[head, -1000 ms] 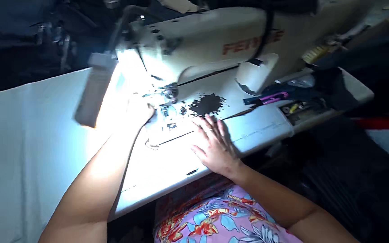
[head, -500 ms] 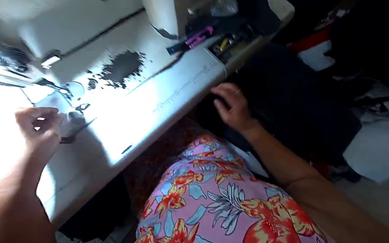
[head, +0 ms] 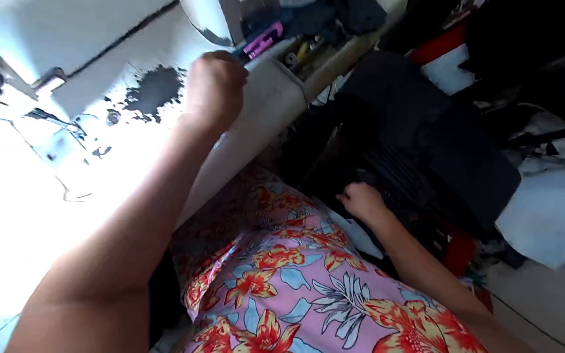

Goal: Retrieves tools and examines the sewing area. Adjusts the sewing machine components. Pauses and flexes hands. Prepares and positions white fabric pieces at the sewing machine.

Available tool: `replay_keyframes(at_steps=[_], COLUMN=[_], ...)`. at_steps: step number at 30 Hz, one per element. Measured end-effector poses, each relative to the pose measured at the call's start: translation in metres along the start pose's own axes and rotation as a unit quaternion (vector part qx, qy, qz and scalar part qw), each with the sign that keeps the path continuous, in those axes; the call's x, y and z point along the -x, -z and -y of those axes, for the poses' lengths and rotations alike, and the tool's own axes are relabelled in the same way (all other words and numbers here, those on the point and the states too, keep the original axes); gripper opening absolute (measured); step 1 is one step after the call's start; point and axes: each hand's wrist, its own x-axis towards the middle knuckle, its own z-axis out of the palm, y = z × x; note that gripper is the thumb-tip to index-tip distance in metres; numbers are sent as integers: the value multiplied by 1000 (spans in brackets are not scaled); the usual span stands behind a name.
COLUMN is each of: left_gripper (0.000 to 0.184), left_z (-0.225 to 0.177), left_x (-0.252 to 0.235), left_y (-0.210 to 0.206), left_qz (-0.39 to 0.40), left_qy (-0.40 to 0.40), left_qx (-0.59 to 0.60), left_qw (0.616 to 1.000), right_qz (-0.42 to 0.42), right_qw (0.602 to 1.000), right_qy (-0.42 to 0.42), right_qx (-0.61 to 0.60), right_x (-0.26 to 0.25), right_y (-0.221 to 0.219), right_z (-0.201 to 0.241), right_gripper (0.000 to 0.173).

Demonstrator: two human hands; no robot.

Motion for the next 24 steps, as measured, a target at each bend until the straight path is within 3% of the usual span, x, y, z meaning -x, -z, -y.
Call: replay_keyframes(at_steps=[2, 5, 8, 13, 16, 20, 24], left_gripper=[27, 27, 27, 21, 21, 27, 29], left_z=[0, -2, -11, -37, -36, -25, -14], left_x=[-21, -47, -69, -83, -87, -77, -20], left_y=[-6, -14, -24, -23, -24, -24, -4], left_qz=[-8, 13, 27, 115, 120, 65, -50], left_qy=[0, 18, 48, 113, 120, 96, 2], left_qx=[-10, -45, -74, -136, -148, -146, -86], left_qw=[1000, 999, 996, 977, 974, 982, 995], right_qz=[61, 77, 71, 47, 25, 22, 65], right_qw=[998, 997, 996, 997, 997, 997, 997], right_qy=[1, 26, 45, 68, 75, 75, 24], right_qx=[13, 17, 6, -9, -22, -6, 18], right_x=[0, -4, -9, -9, -7, -4, 0], right_y=[-2, -8, -3, 6, -2, -17, -34], right_z=[-1, -6, -6, 0, -7, -13, -10], right_gripper=[40, 40, 38, 37, 34, 31, 32])
